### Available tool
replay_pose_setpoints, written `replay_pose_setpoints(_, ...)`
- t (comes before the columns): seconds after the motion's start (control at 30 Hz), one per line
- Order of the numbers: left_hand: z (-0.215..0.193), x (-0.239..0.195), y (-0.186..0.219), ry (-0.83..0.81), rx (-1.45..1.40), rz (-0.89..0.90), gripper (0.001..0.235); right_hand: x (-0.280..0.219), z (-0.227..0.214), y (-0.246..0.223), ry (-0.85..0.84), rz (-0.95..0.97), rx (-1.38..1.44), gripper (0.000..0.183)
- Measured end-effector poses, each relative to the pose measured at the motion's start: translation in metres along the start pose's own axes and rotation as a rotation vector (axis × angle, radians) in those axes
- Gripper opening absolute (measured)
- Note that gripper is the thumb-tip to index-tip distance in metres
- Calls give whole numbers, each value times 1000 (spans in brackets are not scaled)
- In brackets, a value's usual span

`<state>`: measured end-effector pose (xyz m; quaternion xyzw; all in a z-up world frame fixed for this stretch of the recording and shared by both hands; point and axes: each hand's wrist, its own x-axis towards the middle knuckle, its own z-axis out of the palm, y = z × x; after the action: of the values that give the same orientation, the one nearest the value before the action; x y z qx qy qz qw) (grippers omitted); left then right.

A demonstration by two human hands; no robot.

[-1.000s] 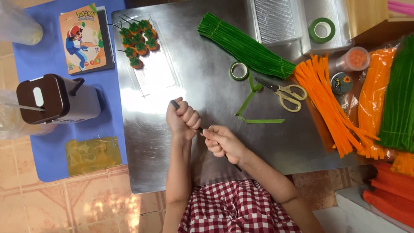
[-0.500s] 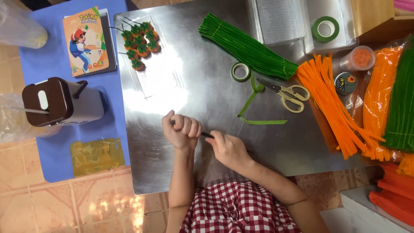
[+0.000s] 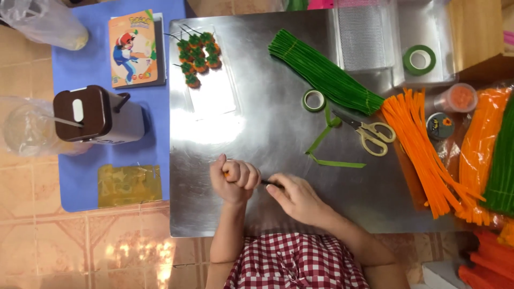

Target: Assembling artificial carrots by wrapping green floral tape around the base of an orange cone and a green stem.

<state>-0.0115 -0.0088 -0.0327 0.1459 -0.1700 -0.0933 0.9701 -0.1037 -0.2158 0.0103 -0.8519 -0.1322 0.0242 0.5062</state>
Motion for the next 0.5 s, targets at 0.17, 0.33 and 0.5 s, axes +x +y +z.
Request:
replay_pose_setpoints(0.17,29,-3,9,-40,-42,41,67,-31,51,42,130,-271,-327,26)
replay_pose_setpoints(0.33,84,6,46,-68,-245,-141,62,-24,28,33,-696,633,1228,57)
replay_pose_setpoints(0.5,75,1,51,-11,-50,-70,60,-9,12,22,-784,601,1198,53)
